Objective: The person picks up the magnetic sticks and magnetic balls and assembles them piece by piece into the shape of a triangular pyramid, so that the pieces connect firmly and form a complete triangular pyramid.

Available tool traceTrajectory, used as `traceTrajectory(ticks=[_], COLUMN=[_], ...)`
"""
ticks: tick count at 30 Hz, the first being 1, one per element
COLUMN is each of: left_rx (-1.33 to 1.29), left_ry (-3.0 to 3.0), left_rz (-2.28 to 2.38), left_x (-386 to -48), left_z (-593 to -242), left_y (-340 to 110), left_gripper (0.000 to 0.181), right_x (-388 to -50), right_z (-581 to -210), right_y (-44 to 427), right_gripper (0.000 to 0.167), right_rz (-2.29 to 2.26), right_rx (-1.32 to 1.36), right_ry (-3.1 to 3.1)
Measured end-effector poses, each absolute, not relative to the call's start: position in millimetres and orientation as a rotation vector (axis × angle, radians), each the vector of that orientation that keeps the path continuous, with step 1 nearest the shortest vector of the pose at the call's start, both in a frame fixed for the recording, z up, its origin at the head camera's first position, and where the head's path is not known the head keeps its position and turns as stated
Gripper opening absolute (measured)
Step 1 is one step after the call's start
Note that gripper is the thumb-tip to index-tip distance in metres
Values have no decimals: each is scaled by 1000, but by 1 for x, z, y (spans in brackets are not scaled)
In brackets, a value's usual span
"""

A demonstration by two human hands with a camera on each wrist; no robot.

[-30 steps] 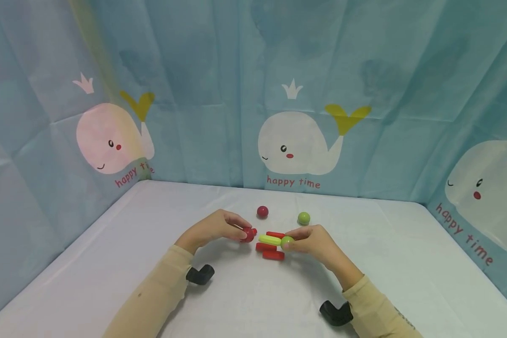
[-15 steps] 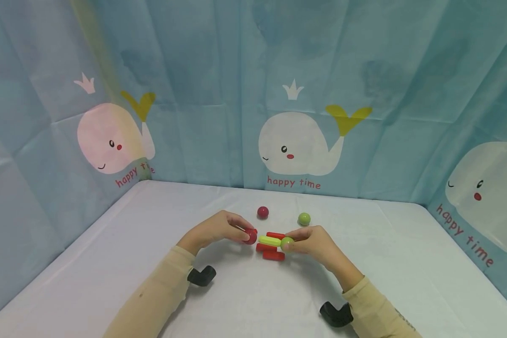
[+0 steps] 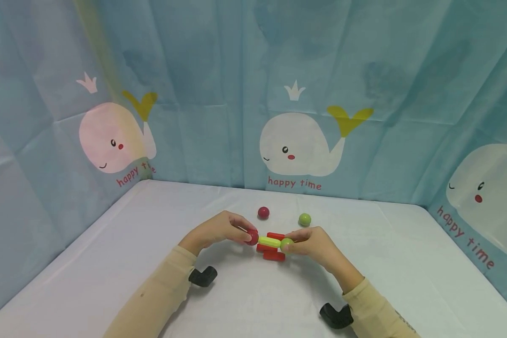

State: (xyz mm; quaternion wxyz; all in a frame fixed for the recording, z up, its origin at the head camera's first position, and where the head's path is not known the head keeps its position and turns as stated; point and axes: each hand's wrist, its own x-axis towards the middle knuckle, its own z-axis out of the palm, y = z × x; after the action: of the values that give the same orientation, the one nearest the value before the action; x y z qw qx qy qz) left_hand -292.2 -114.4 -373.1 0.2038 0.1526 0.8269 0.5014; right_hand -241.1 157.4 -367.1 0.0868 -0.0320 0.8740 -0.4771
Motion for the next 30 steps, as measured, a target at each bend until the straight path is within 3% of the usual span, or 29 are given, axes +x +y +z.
traceTrajectory(ticks=[30], left_rx=[410], left_ry=[2308], left_rz=[1462], left_x=[-293], left_z=[-375], left_y=[-110], left_gripper=[31], right_x=[-243], right_z=[-365], right_y=[162], right_gripper=[37], right_rz=[-1434], right_rx=[-137], right_ry=[2554])
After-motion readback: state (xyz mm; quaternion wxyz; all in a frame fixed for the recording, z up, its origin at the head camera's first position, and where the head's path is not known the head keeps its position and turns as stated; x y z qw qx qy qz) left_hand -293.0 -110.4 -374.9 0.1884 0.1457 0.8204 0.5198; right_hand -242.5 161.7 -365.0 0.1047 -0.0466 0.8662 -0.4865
